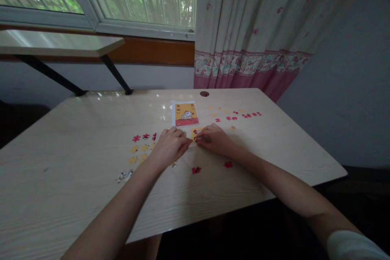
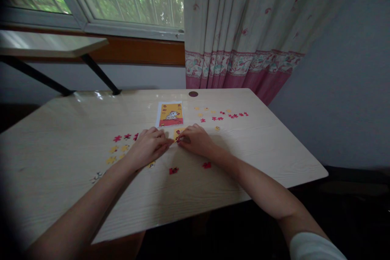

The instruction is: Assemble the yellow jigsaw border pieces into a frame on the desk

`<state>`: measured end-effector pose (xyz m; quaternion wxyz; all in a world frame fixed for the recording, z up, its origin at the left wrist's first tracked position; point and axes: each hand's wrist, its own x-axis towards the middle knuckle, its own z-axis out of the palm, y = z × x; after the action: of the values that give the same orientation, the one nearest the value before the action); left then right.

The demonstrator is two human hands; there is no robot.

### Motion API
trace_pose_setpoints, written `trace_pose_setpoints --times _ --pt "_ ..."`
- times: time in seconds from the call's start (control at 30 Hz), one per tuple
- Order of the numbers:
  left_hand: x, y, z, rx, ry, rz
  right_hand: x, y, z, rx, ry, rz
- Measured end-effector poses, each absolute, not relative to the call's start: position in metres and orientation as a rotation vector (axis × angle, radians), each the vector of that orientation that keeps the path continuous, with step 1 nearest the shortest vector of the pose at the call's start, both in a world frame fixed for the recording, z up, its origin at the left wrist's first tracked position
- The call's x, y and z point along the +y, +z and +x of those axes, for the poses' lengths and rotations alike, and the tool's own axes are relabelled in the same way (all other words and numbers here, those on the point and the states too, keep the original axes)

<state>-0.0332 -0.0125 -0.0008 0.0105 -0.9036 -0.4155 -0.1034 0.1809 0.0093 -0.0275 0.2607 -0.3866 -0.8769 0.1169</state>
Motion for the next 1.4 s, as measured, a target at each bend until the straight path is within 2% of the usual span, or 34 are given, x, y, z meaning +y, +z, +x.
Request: trace_pose_setpoints --times 0.87,1.4 --pt "-0.014 0.001 -0.032 -1.301 -0.309 -2.823 -0.003 -0.015 0.189 -2.595 0.143 -1.001" --pt "-0.013 -0.003 -0.033 -1.296 -0.357 -2.793 -0.001 -0.01 0.199 -2.614 0.164 -0.918"
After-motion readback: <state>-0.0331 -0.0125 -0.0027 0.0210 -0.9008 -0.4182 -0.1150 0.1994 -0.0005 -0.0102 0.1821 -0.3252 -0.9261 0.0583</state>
